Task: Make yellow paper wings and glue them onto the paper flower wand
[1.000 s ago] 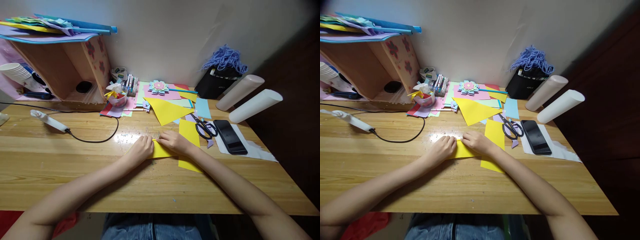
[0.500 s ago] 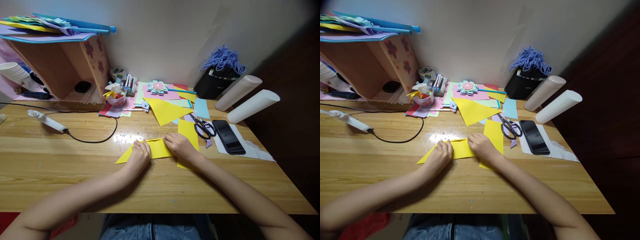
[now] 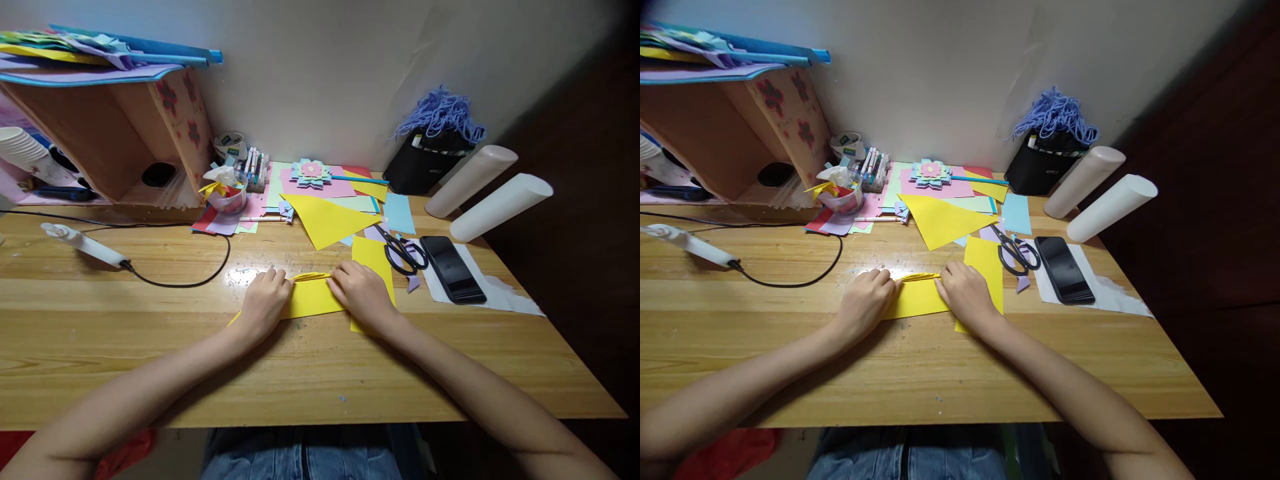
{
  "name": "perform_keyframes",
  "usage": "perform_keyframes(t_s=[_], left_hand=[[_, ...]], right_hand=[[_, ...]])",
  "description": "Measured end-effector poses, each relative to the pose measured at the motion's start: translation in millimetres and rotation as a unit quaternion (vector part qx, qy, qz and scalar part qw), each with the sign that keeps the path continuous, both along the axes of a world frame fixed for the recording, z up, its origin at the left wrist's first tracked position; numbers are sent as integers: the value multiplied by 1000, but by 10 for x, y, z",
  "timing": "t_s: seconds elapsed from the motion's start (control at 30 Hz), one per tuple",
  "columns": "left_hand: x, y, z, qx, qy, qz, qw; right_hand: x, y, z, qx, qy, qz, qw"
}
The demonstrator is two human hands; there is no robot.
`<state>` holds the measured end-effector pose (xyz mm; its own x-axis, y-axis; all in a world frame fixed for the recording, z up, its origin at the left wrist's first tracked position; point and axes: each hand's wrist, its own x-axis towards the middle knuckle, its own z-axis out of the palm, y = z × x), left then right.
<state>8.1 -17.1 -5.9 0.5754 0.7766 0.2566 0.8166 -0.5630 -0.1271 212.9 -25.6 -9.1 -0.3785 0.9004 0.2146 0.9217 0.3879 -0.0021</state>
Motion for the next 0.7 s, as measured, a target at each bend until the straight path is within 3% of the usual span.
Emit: perform_keyframes(t_s=[0.13,0.27,0.37,0.5,0.7], left_hand=[[-60,120,-11,-78,-91,25,993],[-79,190,-18,-178,-210,29,961],[-68,208,-39,-204,-266,35,942],[-55,207,-78,-219,-289,36,931],[-33,213,-95,-212,-256,16,943]], right_hand=[[41,77,-59,-10,67,4,998],[76,123,-110,-4,99,35,994],[99,137,-116,-23,140,38,989],[119,150,-108,-65,213,36,974],[122,161,-80,-130,315,42,939]])
